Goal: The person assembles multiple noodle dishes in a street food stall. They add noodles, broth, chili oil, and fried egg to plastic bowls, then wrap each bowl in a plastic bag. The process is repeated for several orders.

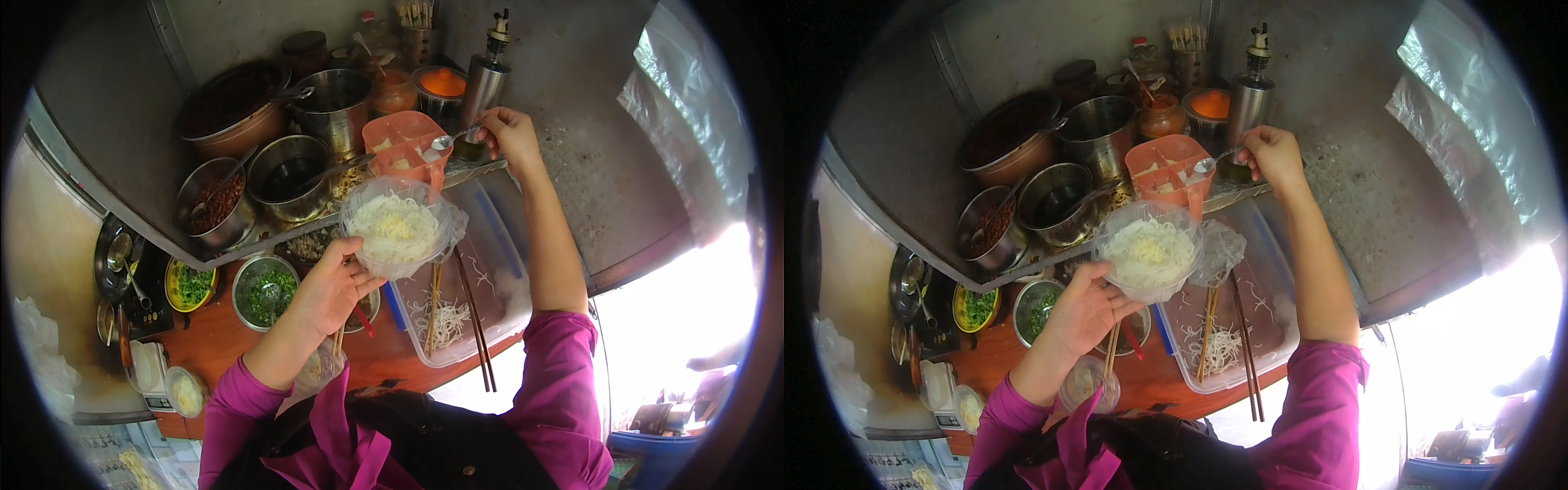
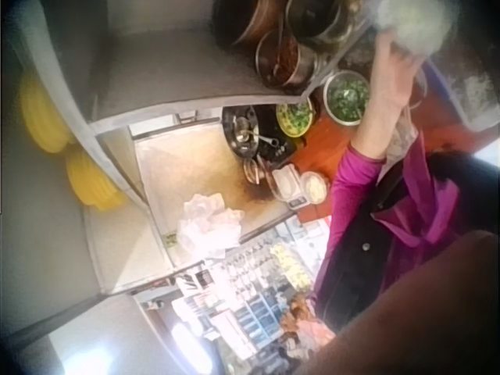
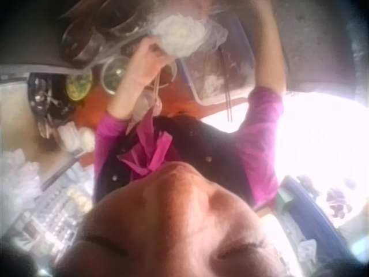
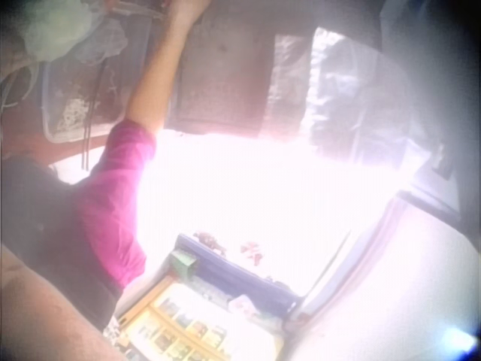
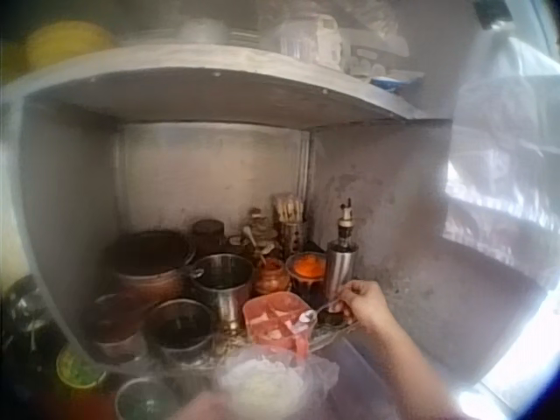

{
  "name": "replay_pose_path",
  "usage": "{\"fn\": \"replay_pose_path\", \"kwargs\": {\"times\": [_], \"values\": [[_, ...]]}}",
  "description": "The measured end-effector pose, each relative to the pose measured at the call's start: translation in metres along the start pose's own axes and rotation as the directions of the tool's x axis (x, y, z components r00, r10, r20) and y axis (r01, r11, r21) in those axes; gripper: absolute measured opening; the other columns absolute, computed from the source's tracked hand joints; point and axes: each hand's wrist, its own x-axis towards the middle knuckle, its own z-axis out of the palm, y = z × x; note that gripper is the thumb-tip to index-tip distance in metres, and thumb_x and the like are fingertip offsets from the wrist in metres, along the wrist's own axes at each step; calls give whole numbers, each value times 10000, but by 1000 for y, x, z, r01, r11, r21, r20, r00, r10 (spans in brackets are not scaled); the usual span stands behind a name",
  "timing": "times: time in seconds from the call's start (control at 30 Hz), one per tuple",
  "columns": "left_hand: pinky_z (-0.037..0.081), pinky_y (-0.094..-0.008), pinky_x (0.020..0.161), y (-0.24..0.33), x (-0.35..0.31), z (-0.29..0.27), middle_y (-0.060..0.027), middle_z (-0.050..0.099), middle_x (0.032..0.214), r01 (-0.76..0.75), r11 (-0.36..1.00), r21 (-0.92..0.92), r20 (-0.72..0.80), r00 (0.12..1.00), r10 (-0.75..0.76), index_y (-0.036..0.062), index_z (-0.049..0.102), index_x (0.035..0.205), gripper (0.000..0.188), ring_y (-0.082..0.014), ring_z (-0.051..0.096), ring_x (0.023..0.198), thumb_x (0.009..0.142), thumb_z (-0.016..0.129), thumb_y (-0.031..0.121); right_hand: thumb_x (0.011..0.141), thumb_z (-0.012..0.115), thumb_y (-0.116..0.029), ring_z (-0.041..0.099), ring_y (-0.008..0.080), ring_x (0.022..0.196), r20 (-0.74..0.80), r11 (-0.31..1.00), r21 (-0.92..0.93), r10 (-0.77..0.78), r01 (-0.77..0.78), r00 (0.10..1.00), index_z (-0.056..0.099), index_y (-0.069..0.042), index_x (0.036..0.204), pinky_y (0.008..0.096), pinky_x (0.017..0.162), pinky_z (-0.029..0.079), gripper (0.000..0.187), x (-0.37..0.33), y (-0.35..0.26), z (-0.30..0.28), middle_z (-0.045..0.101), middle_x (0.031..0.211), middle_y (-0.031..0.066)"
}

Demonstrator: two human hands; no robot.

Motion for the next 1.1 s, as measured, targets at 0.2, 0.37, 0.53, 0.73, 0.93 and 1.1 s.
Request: {"fn": "replay_pose_path", "kwargs": {"times": [0.2, 0.37, 0.53, 0.73, 0.93, 1.1], "values": [[363, -477, 1066, 1, 0, 1, -231, 475, 1327, -15, 1000, 12, 8, 1000, 15, 20, 415, 1331, 590, -355, 479, 1239, 881, 570, 368, 869, 573, -94, 487, 77, 484, 96, 987, 160, 1, -16, 995, 645, 35, 885, 231, 407, 407, 148, -19, -22, 0, 612, 659, 52], [347, -480, 1076, -2, 1, -3, -247, 443, 1350, -33, 999, 15, 29, 999, 33, 8, 388, 1341, 606, -367, 463, 1250, 887, 557, 372, 885, 596, -131, 524, 82, 507, 110, 998, 1, -70, 71, 991, 657, 26, 946, 235, 430, 420, 179, -44, -34, 14, 618, 651, 53], [350, -477, 1078, -3, -8, -9, -236, 475, 1334, -26, 1000, -14, 22, 999, 26, -22, 385, 1338, 595, -355, 477, 1243, 893, 539, 341, 866, 665, -170, 582, 182, 556, 144, 575, -686, -493, 446, 858, 660, -10, 1071, 294, 576, 483, 260, -32, -28, 38, 629, 674, 77], [361, -452, 1087, -6, -67, -37, -180, 491, 1353, -91, 995, 27, -45, 995, 92, -39, 396, 1342, 530, -325, 479, 1256, 913, 482, 259, 806, 748, -178, 566, 97, 697, 362, 959, -211, -104, 190, 926, 566, -41, 1270, 234, 608, 450, 517, -69, -41, 84, 628, 856, 34], [379, -449, 1076, -4, -102, -60, -181, 535, 1297, -185, 979, -80, -142, 975, 173, -41, 438, 1294, 489, -312, 504, 1229, 904, 508, 246, 905, 655, -204, 497, 50, 581, 513, 958, 236, 22, -165, 858, 588, -4, 1175, 197, 493, 372, 343, -81, -47, 168, 609, 781, 18], [426, -429, 1023, 3, -110, -72, -160, 547, 1247, -259, 957, -129, -196, 953, 232, 10, 490, 1203, 392, -282, 531, 1173, 902, 553, 254, 938, 606, -196, 488, 34, 582, 533, 991, 87, -131, 99, 836, 615, -25, 1065, 191, 475, 364, 213, -77, -60, 178, 589, 741, 7]]}}
